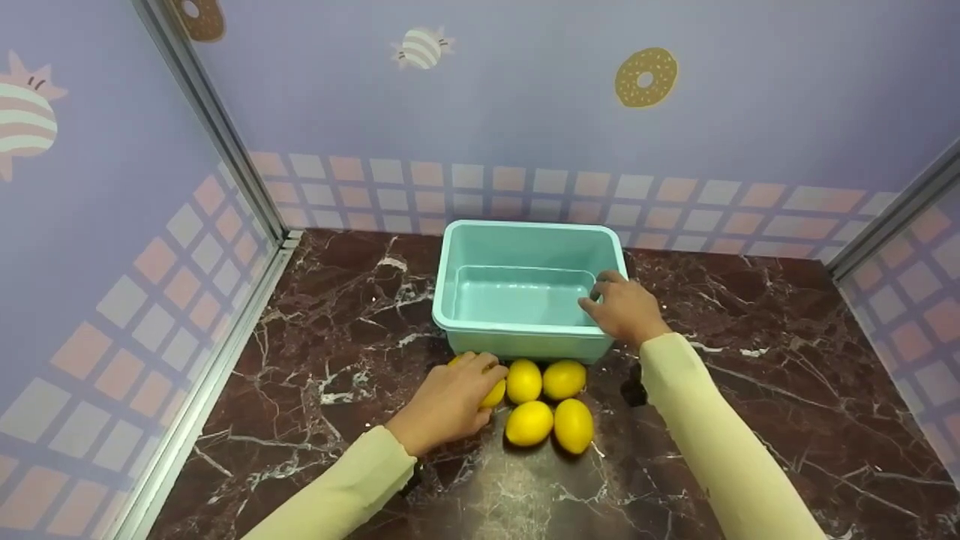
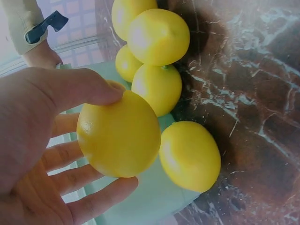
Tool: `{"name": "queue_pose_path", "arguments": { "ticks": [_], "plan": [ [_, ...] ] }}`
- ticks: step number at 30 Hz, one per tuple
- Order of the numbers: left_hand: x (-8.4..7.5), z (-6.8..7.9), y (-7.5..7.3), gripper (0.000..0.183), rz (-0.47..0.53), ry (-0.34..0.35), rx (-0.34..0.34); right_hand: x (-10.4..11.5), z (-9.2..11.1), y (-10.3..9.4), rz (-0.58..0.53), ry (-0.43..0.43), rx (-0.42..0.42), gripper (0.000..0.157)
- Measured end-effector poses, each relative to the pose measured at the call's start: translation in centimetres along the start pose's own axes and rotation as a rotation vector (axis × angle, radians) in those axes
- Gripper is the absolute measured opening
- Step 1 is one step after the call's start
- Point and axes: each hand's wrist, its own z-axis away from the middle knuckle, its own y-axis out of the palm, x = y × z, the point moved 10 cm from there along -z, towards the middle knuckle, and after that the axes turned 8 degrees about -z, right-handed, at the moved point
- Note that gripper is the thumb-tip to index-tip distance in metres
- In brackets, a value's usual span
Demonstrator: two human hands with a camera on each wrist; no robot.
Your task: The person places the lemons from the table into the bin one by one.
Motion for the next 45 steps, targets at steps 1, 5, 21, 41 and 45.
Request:
{"name": "queue_pose_path", "arguments": {
  "ticks": [1, 5, 21, 41, 45],
  "plan": [
    [0.0, 0.0, -0.1, 0.045, -0.003, 0.001, 0.001, 0.0, 0.0, 0.0, 0.001, 0.0, 0.0, 0.047],
    [-0.1, -0.2, -0.4, 0.045, -0.019, 0.005, 0.001, 0.0, 0.0, 0.0, 0.006, -0.004, -0.001, 0.046],
    [-0.9, -0.8, -1.8, 0.049, -0.04, 0.042, -0.047, 0.1, 0.0, 0.0, -0.001, -0.013, -0.005, 0.046],
    [-0.9, -2.2, -4.1, 0.044, -0.058, 0.048, -0.054, 0.1, 0.0, 0.1, 0.002, 0.003, 0.014, 0.047],
    [-1.1, -2.6, -4.5, 0.041, -0.068, 0.06, -0.061, 0.1, 0.1, 0.1, -0.004, 0.008, 0.017, 0.047]
  ]
}}
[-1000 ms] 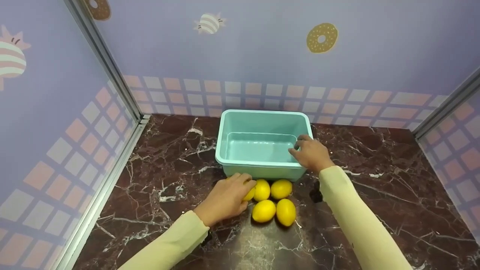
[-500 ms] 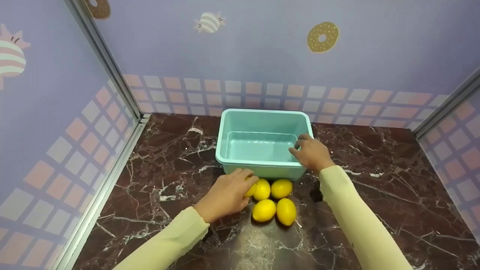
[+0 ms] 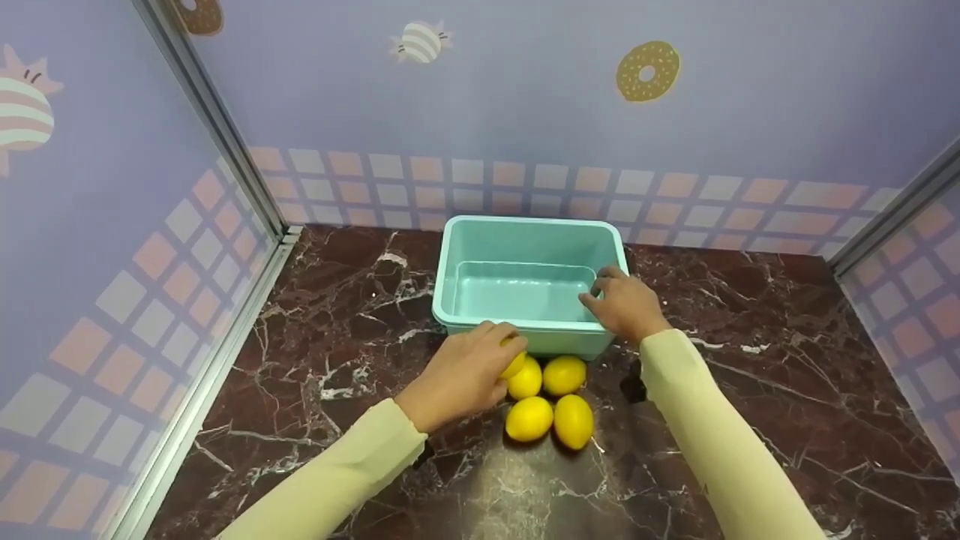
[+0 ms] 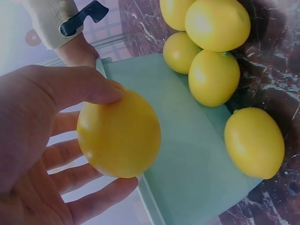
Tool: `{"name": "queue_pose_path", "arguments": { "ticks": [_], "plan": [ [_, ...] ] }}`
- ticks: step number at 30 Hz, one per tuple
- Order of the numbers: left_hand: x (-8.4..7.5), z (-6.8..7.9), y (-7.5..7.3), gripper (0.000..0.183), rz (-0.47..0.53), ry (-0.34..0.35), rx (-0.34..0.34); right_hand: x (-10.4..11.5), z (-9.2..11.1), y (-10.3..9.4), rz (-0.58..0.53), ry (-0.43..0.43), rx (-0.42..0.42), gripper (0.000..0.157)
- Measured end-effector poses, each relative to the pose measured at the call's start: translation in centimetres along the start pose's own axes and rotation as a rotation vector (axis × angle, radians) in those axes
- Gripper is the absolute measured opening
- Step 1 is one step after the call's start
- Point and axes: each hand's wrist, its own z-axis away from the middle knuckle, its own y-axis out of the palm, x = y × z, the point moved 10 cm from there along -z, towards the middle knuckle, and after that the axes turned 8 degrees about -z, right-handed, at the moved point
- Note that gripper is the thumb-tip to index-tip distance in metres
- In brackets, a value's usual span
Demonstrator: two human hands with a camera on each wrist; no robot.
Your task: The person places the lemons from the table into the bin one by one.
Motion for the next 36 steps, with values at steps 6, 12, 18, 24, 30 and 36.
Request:
{"name": "queue_pose_path", "arguments": {
  "ticks": [6, 12, 18, 24, 30, 36],
  "plan": [
    [0.1, -0.7, -0.8, 0.037, -0.008, 0.006, -0.04, 0.0, 0.0, 0.0, -0.008, -0.011, -0.008, 0.045],
    [0.2, -1.1, -1.0, 0.043, 0.003, 0.008, -0.029, -0.1, -0.1, -0.1, -0.004, -0.007, -0.019, 0.045],
    [0.3, -1.5, -1.1, 0.043, 0.009, 0.004, -0.01, 0.0, -0.1, -0.2, -0.004, -0.014, -0.034, 0.044],
    [0.4, -1.9, -1.2, 0.041, 0.001, 0.0, -0.002, -0.1, -0.1, -0.1, -0.012, -0.015, -0.032, 0.045],
    [0.5, -2.5, -1.4, 0.041, -0.017, -0.006, 0.007, -0.1, -0.1, 0.0, -0.013, -0.004, -0.025, 0.045],
    [0.2, -3.0, -1.8, 0.038, -0.026, 0.004, -0.014, 0.0, 0.0, -0.1, -0.008, -0.006, -0.02, 0.046]
  ]
}}
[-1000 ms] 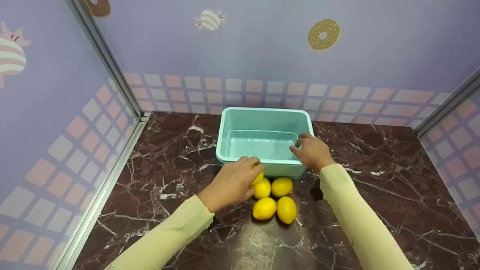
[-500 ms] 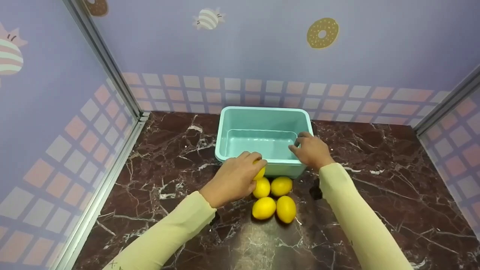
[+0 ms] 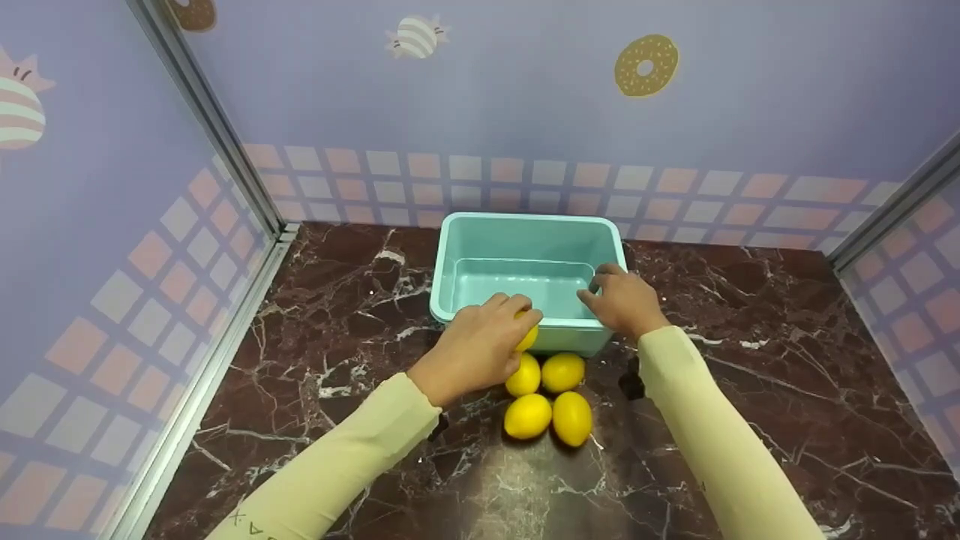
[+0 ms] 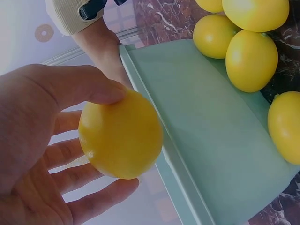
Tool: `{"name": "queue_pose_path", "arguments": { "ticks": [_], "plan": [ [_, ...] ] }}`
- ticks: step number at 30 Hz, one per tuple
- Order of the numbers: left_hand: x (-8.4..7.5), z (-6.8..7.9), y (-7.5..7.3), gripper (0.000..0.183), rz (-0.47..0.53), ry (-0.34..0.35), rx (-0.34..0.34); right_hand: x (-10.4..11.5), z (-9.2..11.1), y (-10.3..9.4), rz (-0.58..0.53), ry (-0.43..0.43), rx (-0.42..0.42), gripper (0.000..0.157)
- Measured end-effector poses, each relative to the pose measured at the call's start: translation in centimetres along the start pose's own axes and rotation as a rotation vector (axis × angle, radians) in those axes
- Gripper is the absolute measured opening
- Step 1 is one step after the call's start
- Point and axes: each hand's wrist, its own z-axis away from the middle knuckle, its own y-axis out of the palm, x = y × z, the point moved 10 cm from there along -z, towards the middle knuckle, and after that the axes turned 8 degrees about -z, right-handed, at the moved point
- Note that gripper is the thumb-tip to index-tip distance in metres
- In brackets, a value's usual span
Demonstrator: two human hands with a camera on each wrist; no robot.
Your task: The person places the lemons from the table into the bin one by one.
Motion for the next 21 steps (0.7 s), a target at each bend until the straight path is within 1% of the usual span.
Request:
{"name": "queue_pose_path", "arguments": {
  "ticks": [6, 12, 16, 21],
  "plan": [
    [0.1, -0.2, -0.1, 0.037, 0.002, -0.006, -0.013, 0.2, 0.0, 0.2, 0.001, -0.004, 0.011, 0.046],
    [0.1, -0.8, -0.1, 0.035, -0.019, -0.005, 0.012, 0.0, 0.0, 0.1, -0.003, 0.004, 0.007, 0.045],
    [0.1, -1.2, -0.2, 0.035, -0.029, 0.004, 0.012, -0.2, 0.1, -0.1, -0.004, 0.003, 0.0, 0.044],
    [0.4, -1.4, 0.0, 0.038, -0.022, -0.005, 0.032, -0.2, -0.1, 0.0, -0.015, 0.002, 0.001, 0.045]
  ]
}}
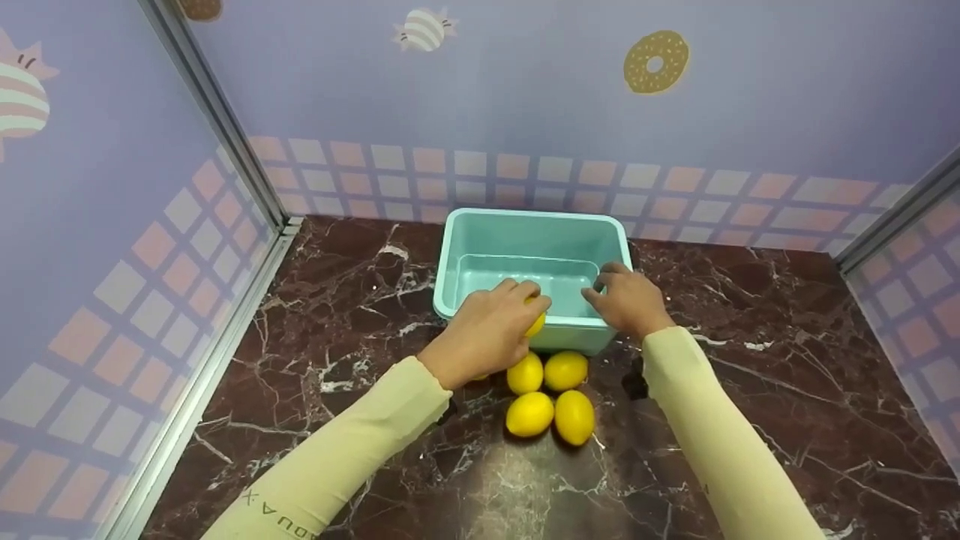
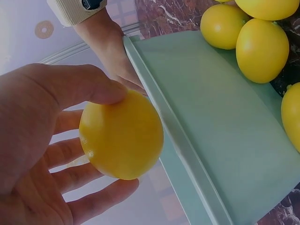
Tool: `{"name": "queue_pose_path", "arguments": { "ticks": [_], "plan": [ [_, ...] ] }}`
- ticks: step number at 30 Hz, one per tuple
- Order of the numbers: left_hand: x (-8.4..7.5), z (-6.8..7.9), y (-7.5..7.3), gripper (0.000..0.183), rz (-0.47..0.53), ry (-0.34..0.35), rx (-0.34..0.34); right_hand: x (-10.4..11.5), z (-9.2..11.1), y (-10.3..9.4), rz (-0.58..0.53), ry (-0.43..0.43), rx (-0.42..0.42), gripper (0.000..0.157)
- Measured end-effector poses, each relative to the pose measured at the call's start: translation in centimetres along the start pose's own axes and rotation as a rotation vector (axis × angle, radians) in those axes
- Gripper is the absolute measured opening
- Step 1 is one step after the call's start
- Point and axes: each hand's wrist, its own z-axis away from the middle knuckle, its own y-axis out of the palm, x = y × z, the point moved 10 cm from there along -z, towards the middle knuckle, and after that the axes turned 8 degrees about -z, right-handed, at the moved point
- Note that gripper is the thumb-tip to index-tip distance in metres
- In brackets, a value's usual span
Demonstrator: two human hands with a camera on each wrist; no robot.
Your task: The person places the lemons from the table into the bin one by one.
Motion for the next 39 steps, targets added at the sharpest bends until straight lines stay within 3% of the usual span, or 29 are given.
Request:
{"name": "queue_pose_path", "arguments": {
  "ticks": [21, 39],
  "plan": [
    [1.9, -0.9, 1.3, 0.044, 0.043, -0.038, 0.026, 0.0, -0.1, 0.2, 0.007, 0.013, 0.007, 0.045],
    [3.1, -1.6, 1.5, 0.041, 0.078, -0.074, -0.006, 0.0, 0.0, 0.0, -0.014, 0.022, -0.008, 0.045]
  ]
}}
